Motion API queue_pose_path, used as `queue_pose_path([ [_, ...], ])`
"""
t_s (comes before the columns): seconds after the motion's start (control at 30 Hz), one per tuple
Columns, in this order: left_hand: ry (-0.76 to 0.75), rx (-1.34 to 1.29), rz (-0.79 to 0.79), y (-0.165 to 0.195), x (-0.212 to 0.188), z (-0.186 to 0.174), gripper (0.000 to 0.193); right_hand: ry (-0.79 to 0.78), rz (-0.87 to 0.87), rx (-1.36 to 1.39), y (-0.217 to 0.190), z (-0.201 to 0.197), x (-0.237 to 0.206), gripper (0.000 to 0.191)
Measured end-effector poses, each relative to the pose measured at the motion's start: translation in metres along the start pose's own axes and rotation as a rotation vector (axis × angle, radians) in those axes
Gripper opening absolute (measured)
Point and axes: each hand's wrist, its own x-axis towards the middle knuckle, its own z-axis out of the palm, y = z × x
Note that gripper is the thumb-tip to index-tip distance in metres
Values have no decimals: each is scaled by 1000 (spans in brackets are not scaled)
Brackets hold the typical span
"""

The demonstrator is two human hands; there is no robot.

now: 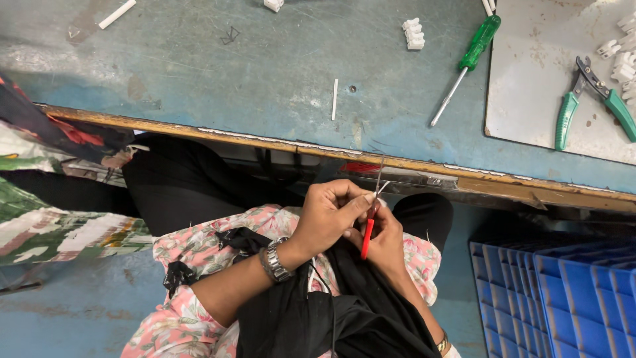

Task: The person uses red-handled scissors to cut short white plastic tubes into smaller pieces. They hold each tube with the left hand and cut with the right hand, repeating the action across multiple tubes. Cut pieces accumulate on the table.

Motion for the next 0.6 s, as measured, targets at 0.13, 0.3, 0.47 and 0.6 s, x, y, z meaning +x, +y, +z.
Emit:
queue_pose_path([
  [0.13,32,142,56,6,-4,4,14,-52,41,128,10,0,-3,53],
  [0.3,60,318,188,11,-4,5,15,-122,34,330,20,1,-6,56],
  [0.47,78,396,259,12,-4,6,16,-215,22,378,25,0,-10,60],
  [0.6,99,383,253,14,-4,6,16,-265,56,368,22,-3,-14,72],
])
